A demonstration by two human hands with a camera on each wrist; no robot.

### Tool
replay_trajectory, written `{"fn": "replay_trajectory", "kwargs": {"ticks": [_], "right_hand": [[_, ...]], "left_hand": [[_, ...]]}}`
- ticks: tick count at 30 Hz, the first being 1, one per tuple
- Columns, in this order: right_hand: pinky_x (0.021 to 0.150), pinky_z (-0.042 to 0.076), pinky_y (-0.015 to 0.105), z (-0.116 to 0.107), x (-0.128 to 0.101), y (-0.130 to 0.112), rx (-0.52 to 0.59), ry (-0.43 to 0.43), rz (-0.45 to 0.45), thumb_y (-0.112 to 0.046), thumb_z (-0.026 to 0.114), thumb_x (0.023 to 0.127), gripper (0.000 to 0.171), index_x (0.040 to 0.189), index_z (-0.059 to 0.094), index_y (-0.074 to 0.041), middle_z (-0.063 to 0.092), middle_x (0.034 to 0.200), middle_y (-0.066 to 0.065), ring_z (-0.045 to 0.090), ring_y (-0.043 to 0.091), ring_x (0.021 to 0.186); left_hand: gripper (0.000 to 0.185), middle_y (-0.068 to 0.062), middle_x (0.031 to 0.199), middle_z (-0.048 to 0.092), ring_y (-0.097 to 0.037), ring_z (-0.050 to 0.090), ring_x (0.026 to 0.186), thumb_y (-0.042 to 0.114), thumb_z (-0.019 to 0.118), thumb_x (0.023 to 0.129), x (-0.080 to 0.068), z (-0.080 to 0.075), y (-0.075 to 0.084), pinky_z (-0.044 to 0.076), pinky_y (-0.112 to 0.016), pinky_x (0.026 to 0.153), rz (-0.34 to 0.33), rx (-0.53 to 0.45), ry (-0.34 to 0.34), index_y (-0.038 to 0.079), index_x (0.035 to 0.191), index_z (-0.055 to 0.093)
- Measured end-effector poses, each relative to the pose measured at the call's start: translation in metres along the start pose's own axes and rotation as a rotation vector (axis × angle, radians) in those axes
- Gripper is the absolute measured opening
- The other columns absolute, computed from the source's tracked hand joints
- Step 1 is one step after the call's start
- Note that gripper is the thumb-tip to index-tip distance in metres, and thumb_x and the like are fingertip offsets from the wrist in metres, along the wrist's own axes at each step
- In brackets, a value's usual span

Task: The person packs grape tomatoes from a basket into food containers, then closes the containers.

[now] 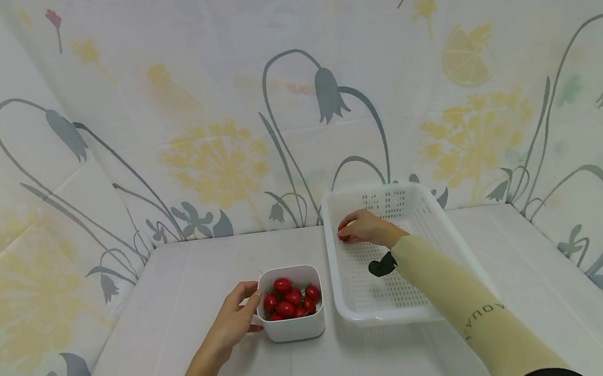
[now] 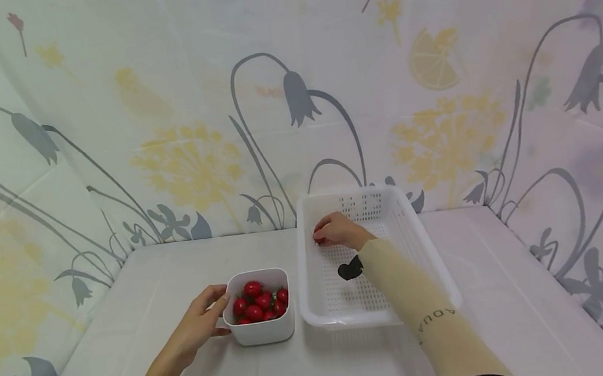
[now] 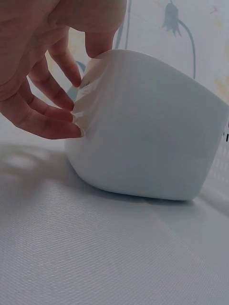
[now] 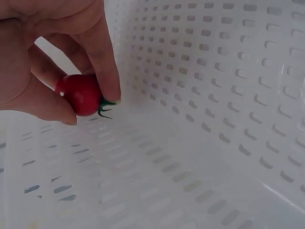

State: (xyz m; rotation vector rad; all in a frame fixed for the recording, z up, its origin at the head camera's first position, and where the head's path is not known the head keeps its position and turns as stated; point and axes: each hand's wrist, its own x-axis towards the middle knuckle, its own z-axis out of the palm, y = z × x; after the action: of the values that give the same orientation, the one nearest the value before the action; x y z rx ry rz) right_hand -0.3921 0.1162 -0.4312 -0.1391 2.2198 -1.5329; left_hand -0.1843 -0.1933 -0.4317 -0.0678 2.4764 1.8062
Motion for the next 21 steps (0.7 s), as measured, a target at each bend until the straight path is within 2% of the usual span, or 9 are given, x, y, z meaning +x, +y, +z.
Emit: {"fn": "replay_trajectory", "kwargs": {"ticks": [8,16,21], "right_hand": [[0.101,0.054,0.043,-0.005,-0.016,-0.007,0.012,-0.039,-0.049,0.0,0.065,0.097,0.031,0.126,0.061,0.012,0.066,0.111,0.019,0.067,0.025,0.099],[0.103,0.052,0.046,-0.01,-0.035,-0.019,-0.001,-0.063,-0.149,-0.003,0.066,0.098,0.04,0.132,0.056,0.015,0.067,0.118,0.023,0.063,0.043,0.117],[0.104,0.051,0.048,-0.014,-0.049,-0.026,-0.024,-0.064,-0.196,-0.004,0.068,0.097,0.038,0.129,0.059,0.013,0.067,0.121,0.027,0.063,0.044,0.117]], "left_hand": [[0.032,-0.022,0.137,0.055,-0.031,0.064,0.107,0.017,0.052,0.107,0.0,0.002,0.0,0.063,-0.045,0.074,0.004,-0.005,-0.005,0.001,0.135,0.055],[0.031,-0.021,0.137,0.056,-0.03,0.064,0.104,0.015,0.052,0.106,-0.001,0.001,0.001,0.063,-0.045,0.075,0.002,-0.006,0.003,0.002,0.134,0.056],[0.033,-0.023,0.138,0.054,-0.031,0.063,0.106,0.017,0.052,0.107,0.0,0.0,-0.001,0.063,-0.046,0.076,0.002,-0.006,-0.009,0.001,0.136,0.055]]}}
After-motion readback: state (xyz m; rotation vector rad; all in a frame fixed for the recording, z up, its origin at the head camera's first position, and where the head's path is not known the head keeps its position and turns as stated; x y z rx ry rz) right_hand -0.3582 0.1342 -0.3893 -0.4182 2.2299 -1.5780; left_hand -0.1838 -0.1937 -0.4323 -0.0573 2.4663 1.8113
